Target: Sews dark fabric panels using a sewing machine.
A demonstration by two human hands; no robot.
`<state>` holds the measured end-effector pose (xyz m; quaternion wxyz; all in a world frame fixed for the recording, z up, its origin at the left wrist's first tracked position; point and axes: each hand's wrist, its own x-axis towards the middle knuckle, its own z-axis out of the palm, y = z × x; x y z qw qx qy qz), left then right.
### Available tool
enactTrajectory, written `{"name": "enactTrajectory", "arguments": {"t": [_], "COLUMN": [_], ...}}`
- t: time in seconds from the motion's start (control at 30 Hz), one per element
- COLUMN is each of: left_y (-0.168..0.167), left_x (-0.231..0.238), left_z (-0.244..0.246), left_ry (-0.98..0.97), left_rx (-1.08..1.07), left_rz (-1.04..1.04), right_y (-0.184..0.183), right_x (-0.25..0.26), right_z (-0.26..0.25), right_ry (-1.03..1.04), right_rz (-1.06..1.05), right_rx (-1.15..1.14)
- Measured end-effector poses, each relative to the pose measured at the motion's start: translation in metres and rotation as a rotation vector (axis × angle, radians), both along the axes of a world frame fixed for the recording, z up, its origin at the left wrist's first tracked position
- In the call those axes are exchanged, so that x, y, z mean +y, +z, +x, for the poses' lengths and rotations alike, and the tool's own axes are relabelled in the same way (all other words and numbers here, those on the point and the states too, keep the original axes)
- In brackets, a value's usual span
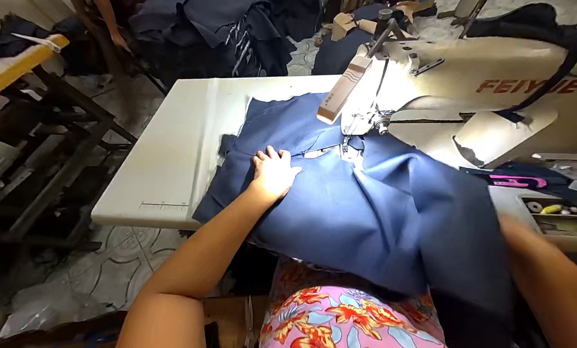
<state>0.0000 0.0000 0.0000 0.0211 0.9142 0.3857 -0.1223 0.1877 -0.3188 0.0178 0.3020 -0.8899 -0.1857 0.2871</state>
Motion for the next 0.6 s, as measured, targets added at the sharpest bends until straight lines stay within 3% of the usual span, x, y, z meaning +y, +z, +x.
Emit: {"name": "enactTrajectory", "arguments": {"t": [0.07,0.1,0.17,0.23,0.3,0.37,0.4,0.5,0.6], "left_y": [0.009,0.013,0.023,0.032,0.026,-0.012,-0.024,-0.042,-0.051], "left_x": [-0.023,-0.034,-0.054,-0.062,-0.053,-0.021,-0.006,0.012,-0.018], "left_z": [0.001,0.002,-0.001,-0.010,-0.028,-0.047,-0.051,-0.060,-0.063], "left_ry": [0.116,0.161,0.163,0.032,-0.205,-0.551,-0.666,-0.768,-0.684], "left_rx": [0.037,0.062,0.109,0.096,-0.049,-0.517,-0.644,-0.618,-0.602], "left_rz": [-0.030,-0.044,-0.077,-0.110,-0.072,0.064,0.053,-0.114,-0.168], "right_y": [-0.008,-0.004,0.007,0.014,0.019,0.019,0.012,-0.021,-0.048], "right_x": [0.048,0.072,0.112,0.136,0.141,0.135,0.129,0.114,0.118], "right_z": [0.044,0.062,0.093,0.111,0.100,0.060,0.038,-0.013,0.012], "right_ry": [0.150,0.128,0.090,0.123,0.199,0.257,0.283,0.375,0.487], "right_rz": [-0.117,-0.099,-0.021,0.006,-0.021,0.029,0.089,0.127,-0.066], "right_rx": [-0.307,-0.390,-0.425,-0.434,-0.526,-0.682,-0.711,-0.668,-0.595]}}
